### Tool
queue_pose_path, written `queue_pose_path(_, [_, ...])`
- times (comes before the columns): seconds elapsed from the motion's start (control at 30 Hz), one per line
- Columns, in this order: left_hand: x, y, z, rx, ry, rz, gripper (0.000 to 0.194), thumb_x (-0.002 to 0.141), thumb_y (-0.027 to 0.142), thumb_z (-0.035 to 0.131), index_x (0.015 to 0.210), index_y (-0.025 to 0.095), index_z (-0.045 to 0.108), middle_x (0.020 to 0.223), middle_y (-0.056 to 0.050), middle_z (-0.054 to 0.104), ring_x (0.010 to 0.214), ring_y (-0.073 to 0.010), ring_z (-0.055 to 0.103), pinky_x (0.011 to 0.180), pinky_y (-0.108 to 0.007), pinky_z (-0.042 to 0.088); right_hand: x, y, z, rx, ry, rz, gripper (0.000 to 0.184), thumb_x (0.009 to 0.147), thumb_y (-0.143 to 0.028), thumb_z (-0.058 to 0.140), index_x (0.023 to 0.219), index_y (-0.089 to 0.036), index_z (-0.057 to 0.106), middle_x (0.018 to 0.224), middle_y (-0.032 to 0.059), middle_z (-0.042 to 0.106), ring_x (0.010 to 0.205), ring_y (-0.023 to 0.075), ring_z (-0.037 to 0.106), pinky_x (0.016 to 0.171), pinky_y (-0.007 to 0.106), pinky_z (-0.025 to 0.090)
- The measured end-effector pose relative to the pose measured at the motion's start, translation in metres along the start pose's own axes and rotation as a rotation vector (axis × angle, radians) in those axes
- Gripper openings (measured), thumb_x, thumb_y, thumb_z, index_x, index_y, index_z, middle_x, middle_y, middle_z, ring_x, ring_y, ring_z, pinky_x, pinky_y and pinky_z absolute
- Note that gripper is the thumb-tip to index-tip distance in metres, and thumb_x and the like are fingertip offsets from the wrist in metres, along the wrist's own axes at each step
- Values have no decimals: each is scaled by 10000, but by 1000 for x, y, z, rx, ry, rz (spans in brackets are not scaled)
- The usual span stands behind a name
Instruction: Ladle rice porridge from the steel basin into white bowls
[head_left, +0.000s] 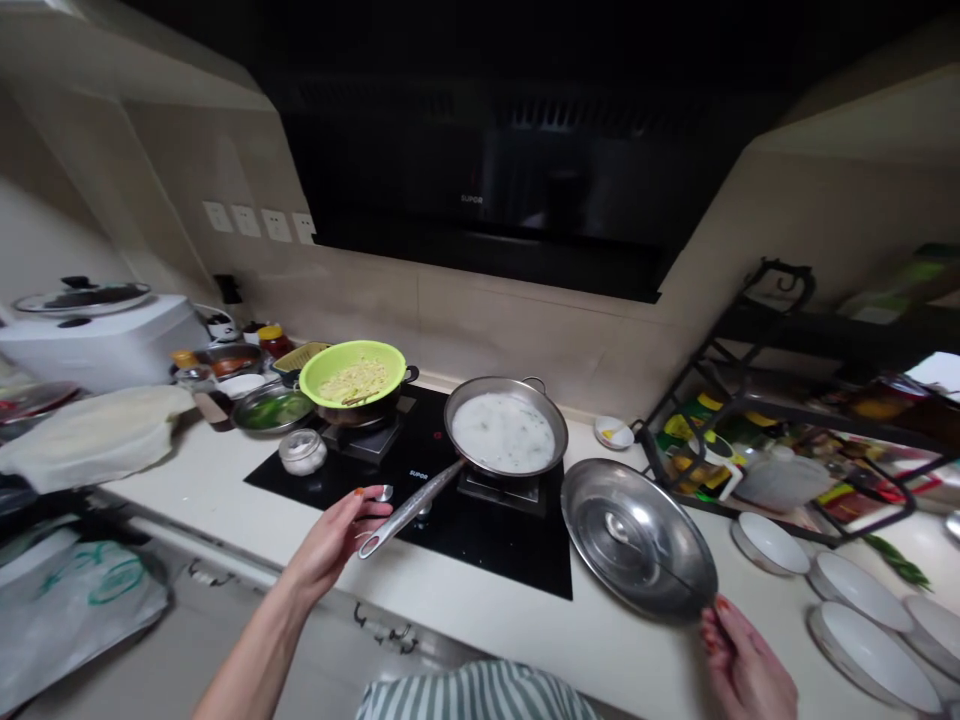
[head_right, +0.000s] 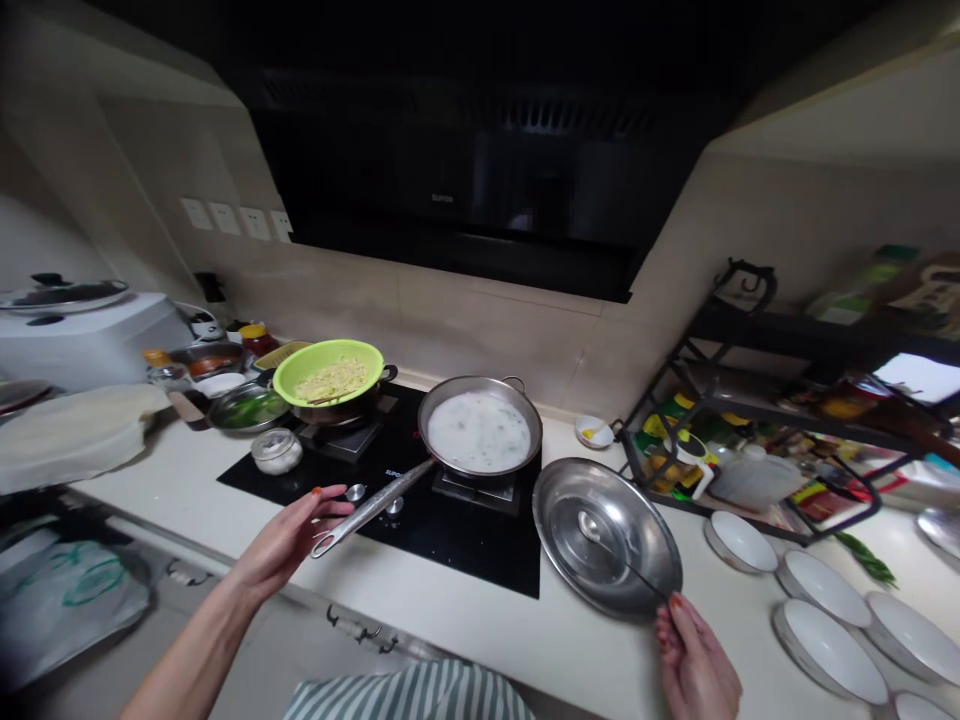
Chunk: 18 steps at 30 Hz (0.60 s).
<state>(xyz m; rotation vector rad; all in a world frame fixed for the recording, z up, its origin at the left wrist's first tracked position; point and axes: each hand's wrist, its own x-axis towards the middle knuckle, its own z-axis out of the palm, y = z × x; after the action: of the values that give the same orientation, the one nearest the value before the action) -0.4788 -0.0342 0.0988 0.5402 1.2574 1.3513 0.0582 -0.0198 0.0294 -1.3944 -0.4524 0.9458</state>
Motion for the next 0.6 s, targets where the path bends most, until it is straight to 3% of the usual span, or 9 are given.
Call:
queue_pose_path(0.2, [-17,2,16,557,14,217,601,751,510,687,1222,148,593,995,-102,690,737,-206,637,641,-321,535,12,-8,47,126,28,51,494,376,-259,883,793,-144,643,552,-3,654,432,83,543,385,147,461])
queue_pose_path(0.33, [-22,-7,32,764,47,422,609,722,463,717,1246,182,587,1172,-143,660,999,-307,652,878,-404,509,25,-4,72,34,12,-14,507,400,-349,886,785,-146,626,569,21,673,434,105,548,357,177,430])
queue_pose_path(0.43, [-22,-12,38,853,87,446,593,716,426,725,1250,212,580,1317,-155,603,1155,-359,603,977,-434,458,34,-3,88,-22,17,-48,463,435,-383,846,757,-149,610,556,31,663,428,121,539,350,204,395])
queue_pose_path(0.6, [-15,-19,34,921,136,410,580,704,435,745,1226,237,589,1252,-149,655,1095,-375,639,945,-426,470,49,-6,98,-268,-32,-128,388,589,-413,707,876,-159,648,558,23,657,472,195,563,403,284,417])
